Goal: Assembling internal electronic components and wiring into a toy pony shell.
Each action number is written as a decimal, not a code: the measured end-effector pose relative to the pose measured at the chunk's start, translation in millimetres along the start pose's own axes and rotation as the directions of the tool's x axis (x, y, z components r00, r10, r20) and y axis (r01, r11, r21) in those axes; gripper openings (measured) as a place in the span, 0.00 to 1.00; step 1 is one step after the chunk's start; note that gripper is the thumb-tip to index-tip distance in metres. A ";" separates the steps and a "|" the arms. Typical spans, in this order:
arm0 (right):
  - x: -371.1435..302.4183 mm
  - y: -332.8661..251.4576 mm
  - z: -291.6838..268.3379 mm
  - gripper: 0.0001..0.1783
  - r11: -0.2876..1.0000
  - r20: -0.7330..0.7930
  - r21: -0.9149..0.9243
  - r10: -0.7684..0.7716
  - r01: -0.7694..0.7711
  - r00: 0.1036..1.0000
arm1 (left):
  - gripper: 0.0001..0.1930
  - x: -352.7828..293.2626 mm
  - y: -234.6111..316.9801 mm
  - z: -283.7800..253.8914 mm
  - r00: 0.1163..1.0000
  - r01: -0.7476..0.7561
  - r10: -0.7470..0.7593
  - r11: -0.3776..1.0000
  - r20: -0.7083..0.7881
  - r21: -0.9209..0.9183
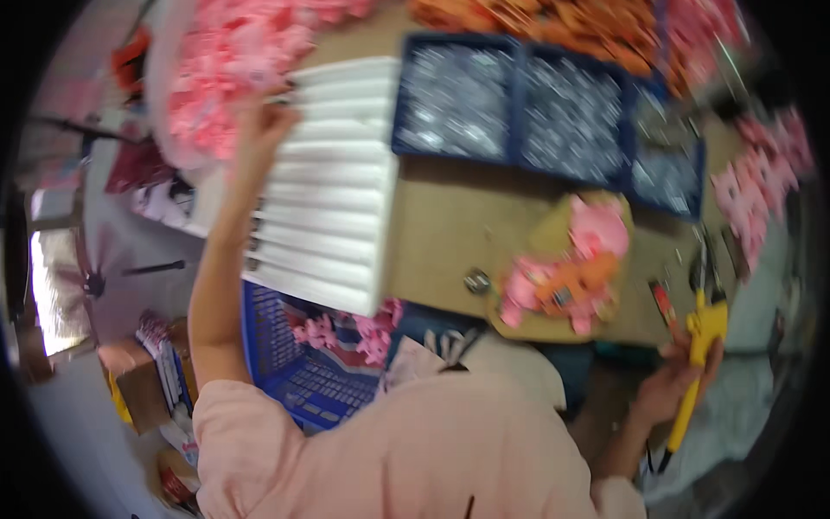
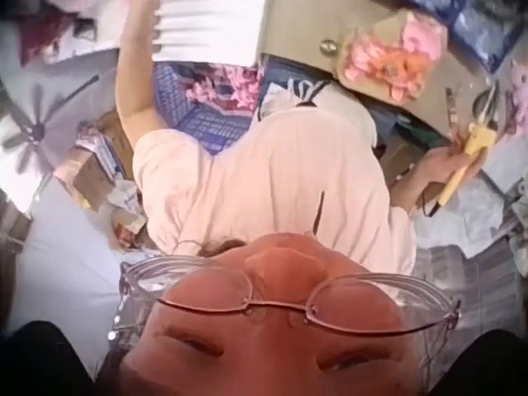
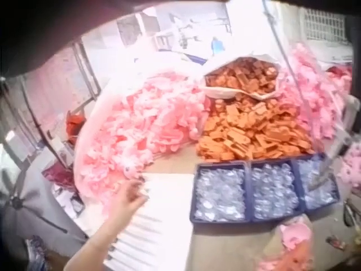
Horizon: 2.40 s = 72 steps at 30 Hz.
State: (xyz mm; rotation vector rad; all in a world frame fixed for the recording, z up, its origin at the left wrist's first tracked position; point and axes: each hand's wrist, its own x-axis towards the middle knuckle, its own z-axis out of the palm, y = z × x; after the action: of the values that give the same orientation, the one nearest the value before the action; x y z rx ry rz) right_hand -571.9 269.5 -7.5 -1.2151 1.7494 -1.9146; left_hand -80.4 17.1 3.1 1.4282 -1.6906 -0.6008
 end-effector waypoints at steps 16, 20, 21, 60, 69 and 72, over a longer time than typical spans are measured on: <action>-38.0 -52.0 53.6 0.18 0.963 0.485 0.268 -0.124 -0.012 0.866 | 0.11 -166.7 193.1 127.9 0.714 0.689 -0.198 0.369 0.671 -0.624; -48.7 -50.5 61.5 0.21 0.951 0.569 0.301 -0.125 -0.065 0.813 | 0.12 -177.8 199.7 139.3 0.764 0.645 -0.221 0.231 0.607 -0.728; -51.6 -48.2 63.7 0.24 0.940 0.559 0.339 -0.169 -0.038 0.812 | 0.12 -181.5 199.1 141.5 0.764 0.645 -0.222 0.236 0.606 -0.727; -7.0 9.4 98.9 0.22 0.992 0.421 0.115 -0.004 -0.048 0.907 | 0.08 -163.4 136.8 147.2 0.938 0.156 -0.077 0.965 0.337 -0.213; -5.7 15.9 100.3 0.21 0.989 0.397 0.146 -0.031 -0.029 0.917 | 0.11 -173.6 147.2 141.3 0.731 0.673 -0.372 0.527 0.572 -0.518; -5.9 17.5 100.2 0.22 0.985 0.395 0.172 -0.053 -0.018 0.917 | 0.12 -174.2 145.5 143.8 0.720 0.681 -0.386 0.553 0.576 -0.480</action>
State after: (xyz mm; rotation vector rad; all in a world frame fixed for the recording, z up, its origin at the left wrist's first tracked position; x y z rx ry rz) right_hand -501.5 200.9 -34.3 -1.4360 1.3373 -1.6392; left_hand -278.3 198.3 -10.1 1.2997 -1.0380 -1.7929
